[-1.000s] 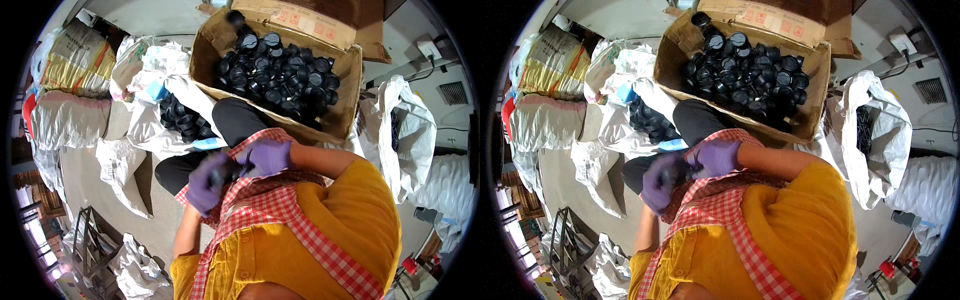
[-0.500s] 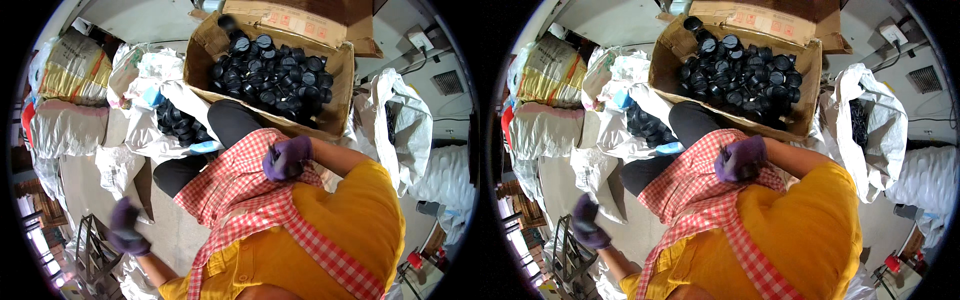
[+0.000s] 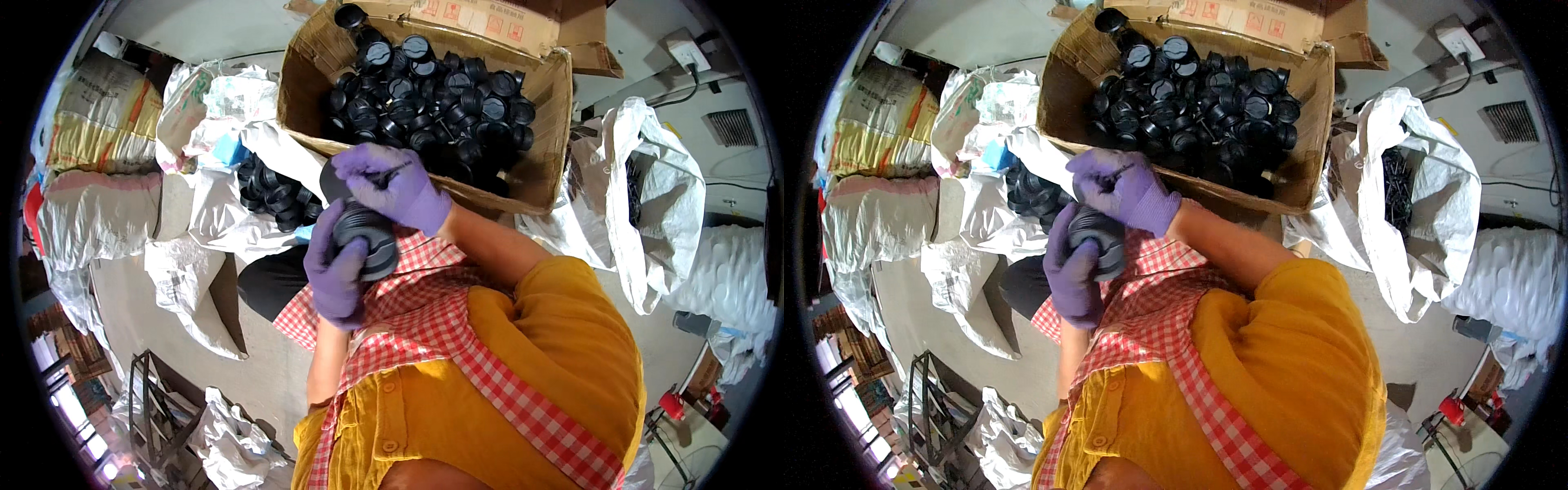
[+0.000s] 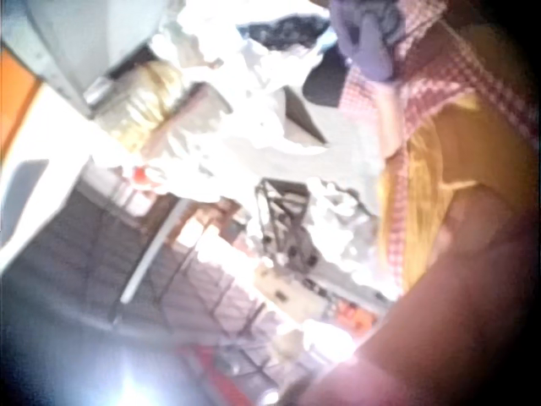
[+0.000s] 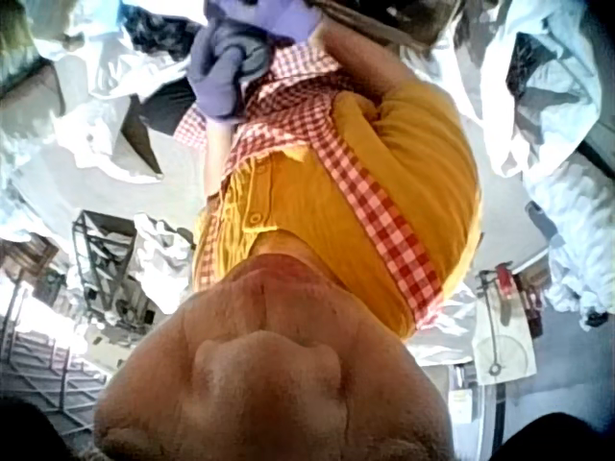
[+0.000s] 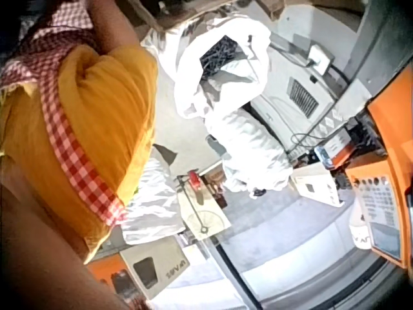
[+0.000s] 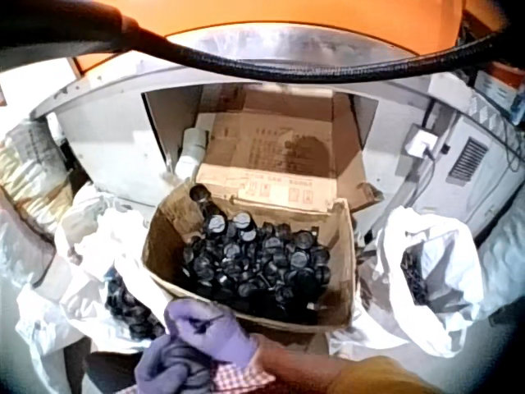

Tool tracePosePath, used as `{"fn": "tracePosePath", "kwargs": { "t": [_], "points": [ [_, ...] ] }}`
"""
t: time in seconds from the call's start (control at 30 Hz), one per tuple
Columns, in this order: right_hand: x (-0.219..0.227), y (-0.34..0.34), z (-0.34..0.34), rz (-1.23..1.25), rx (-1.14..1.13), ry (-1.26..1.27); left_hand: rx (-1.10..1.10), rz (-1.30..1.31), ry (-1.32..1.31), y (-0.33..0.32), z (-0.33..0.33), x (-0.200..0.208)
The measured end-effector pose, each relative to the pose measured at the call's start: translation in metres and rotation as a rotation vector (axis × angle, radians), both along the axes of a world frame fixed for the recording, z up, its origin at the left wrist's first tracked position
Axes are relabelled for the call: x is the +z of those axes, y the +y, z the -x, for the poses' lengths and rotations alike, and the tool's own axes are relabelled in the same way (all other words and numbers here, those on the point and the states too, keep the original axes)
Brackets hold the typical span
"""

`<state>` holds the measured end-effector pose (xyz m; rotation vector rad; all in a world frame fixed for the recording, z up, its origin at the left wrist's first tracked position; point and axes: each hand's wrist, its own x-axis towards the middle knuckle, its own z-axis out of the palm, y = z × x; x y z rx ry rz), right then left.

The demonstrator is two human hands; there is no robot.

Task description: The person uses a small tool to scrape and clean excess material from black plastic circular parts, picking them up from a box and placing them into a white bag.

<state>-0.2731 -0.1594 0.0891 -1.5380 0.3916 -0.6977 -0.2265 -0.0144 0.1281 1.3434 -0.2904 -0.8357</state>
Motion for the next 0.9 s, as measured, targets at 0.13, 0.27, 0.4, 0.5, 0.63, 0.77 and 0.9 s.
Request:
{"fn": "tracePosePath", "kwargs": {
  "t": [0.13,0.27,0.4,0.5,0.63,0.77,0.9],
  "points": [
    [-0.034,-0.017,-0.013,0.174,-0.163,0.052,-0.261,-0.334,-1.188,-0.020,-0.013,0.002],
    [-0.095,-0.081,-0.007,0.498,-0.483,0.446,-0.300,-0.310,-1.427,-0.012,-0.013,0.025],
    [-0.148,-0.152,0.050,0.393,-0.265,1.117,0.022,-0.310,-1.336,-0.014,-0.074,0.017],
    [-0.230,-0.172,0.090,0.372,-0.065,1.450,0.047,-0.581,-1.191,0.011,-0.148,-0.039],
    [-0.302,-0.168,0.119,0.307,0.057,1.424,-0.159,-0.681,-1.188,0.017,-0.133,-0.058],
    [-0.277,-0.157,0.117,0.342,0.075,1.487,-0.233,-0.355,-1.015,0.006,-0.111,-0.060],
    [-0.113,-0.124,0.077,0.038,-0.219,0.971,-0.328,-0.227,-0.620,-0.018,-0.070,-0.034]
  ]
}}
